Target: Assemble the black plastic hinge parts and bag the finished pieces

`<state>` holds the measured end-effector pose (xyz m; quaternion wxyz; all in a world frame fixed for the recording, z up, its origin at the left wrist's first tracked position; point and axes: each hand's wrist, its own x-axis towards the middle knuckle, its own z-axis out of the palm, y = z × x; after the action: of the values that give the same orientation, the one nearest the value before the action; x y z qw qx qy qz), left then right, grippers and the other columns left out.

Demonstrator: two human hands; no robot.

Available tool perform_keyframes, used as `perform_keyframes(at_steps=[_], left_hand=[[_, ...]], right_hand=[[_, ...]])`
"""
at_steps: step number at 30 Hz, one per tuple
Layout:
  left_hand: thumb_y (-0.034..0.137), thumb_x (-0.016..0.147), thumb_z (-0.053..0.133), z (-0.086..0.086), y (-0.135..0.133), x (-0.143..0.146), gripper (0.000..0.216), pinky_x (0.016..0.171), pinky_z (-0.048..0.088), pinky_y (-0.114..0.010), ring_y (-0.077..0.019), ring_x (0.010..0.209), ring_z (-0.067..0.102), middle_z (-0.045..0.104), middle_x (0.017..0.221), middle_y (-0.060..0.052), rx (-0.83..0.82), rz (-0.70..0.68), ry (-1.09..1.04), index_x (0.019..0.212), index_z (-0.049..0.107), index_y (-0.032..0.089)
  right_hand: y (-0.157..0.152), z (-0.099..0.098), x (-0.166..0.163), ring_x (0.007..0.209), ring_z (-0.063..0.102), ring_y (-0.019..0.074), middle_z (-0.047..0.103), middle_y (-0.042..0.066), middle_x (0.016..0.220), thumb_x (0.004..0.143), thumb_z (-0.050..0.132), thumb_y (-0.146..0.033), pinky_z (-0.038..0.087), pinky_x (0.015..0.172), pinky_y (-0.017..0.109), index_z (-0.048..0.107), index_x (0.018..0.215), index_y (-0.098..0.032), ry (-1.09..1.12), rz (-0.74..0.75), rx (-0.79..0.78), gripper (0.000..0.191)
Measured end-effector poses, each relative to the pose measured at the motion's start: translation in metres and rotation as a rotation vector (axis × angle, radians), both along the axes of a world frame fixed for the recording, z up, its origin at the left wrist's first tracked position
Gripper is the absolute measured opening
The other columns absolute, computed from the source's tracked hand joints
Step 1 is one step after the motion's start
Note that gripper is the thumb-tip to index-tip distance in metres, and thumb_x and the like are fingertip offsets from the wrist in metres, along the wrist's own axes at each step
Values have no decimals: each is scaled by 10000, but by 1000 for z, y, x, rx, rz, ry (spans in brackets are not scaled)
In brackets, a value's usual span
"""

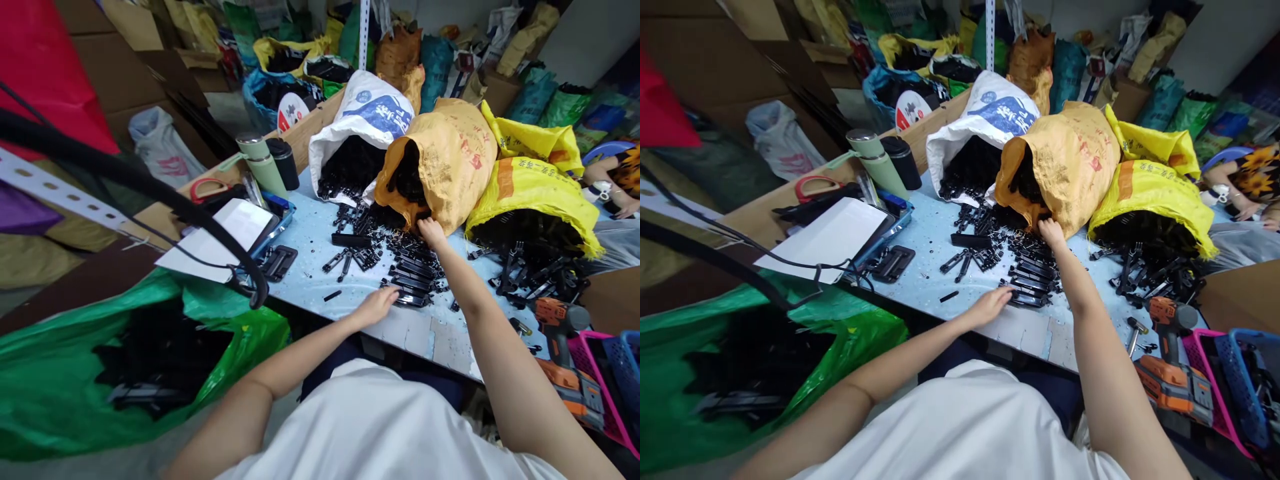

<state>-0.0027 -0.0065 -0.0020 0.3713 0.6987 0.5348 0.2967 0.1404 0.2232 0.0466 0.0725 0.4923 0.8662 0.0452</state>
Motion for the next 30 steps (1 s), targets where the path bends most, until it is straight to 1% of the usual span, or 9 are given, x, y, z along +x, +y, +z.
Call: perform_keyframes(at_steps=[3, 7, 10, 13, 17, 20, 23, 25, 30], left_hand=[[256, 876, 409, -6, -29, 19, 268, 843, 464, -311, -192, 954, 592, 617, 1042, -64, 8, -107, 120, 1100, 549, 211], [251, 862, 458, -14, -39, 28, 258, 838, 460, -303, -195, 922, 586, 599, 996, -78, 19, -164, 257, 1096, 550, 192], [240, 863, 463, -17, -34, 37, 251, 848, 450, -316, -205, 925, 578, 593, 990, -86, 47, -212, 346, 1090, 550, 181], [230, 862, 468, -17, -25, 48, 248, 854, 442, -336, -220, 932, 573, 589, 997, -97, 81, -239, 422, 1087, 552, 168], [219, 866, 463, -17, -17, 58, 241, 836, 446, -331, -225, 947, 569, 578, 1004, -97, 105, -239, 474, 1089, 543, 172], [216, 874, 443, -20, -15, 61, 249, 824, 448, -328, -224, 940, 568, 565, 1014, -104, 97, -232, 509, 1101, 529, 161], [222, 876, 431, -24, -14, 63, 262, 833, 444, -334, -227, 952, 558, 553, 1036, -111, 100, -214, 506, 1114, 520, 160], [217, 869, 433, -27, -13, 65, 270, 842, 439, -344, -230, 954, 551, 549, 1052, -115, 96, -193, 493, 1118, 519, 158], [188, 851, 434, -30, -12, 68, 278, 855, 428, -370, -245, 955, 538, 553, 1068, -131, 83, -159, 489, 1106, 530, 136]], right_hand=[[-17, 12, 14, 927, 509, 260, 592, 191, 972, 863, 391, -165, 409, 796, 373, 539, 1020, -85, 173, -25, 90, 230], [-77, 26, 42, 912, 536, 236, 585, 128, 988, 827, 496, -361, 451, 771, 365, 525, 824, -179, 724, -27, 236, 184], [-136, 28, 66, 903, 570, 212, 606, 98, 976, 826, 488, -424, 463, 785, 370, 452, 685, -209, 1010, -16, 189, 259], [-186, 14, 91, 751, 606, 180, 629, 60, 799, 807, 512, -466, 491, 696, 344, 435, 686, -209, 1161, -170, 60, 295], [-227, -20, 116, 678, 600, 182, 629, 66, 796, 786, 509, -487, 502, 607, 340, 511, 823, -199, 1039, -324, -49, 290], [-236, -35, 119, 909, 588, 245, 607, 133, 1035, 792, 485, -408, 496, 739, 414, 528, 1016, -184, 838, -215, -36, 320], [-226, -33, 101, 1166, 447, 266, 493, 143, 1262, 776, 468, -251, 374, 955, 459, 481, 1189, -164, 630, -42, -10, 422], [-210, -26, 79, 1244, 366, 254, 424, 122, 1344, 734, 460, -150, 308, 1012, 449, 439, 1263, -159, 506, 65, -68, 529], [-169, -5, 32, 1128, 494, 247, 568, 119, 1195, 646, 503, -45, 361, 955, 391, 539, 1196, -141, 262, 288, -355, 559]])
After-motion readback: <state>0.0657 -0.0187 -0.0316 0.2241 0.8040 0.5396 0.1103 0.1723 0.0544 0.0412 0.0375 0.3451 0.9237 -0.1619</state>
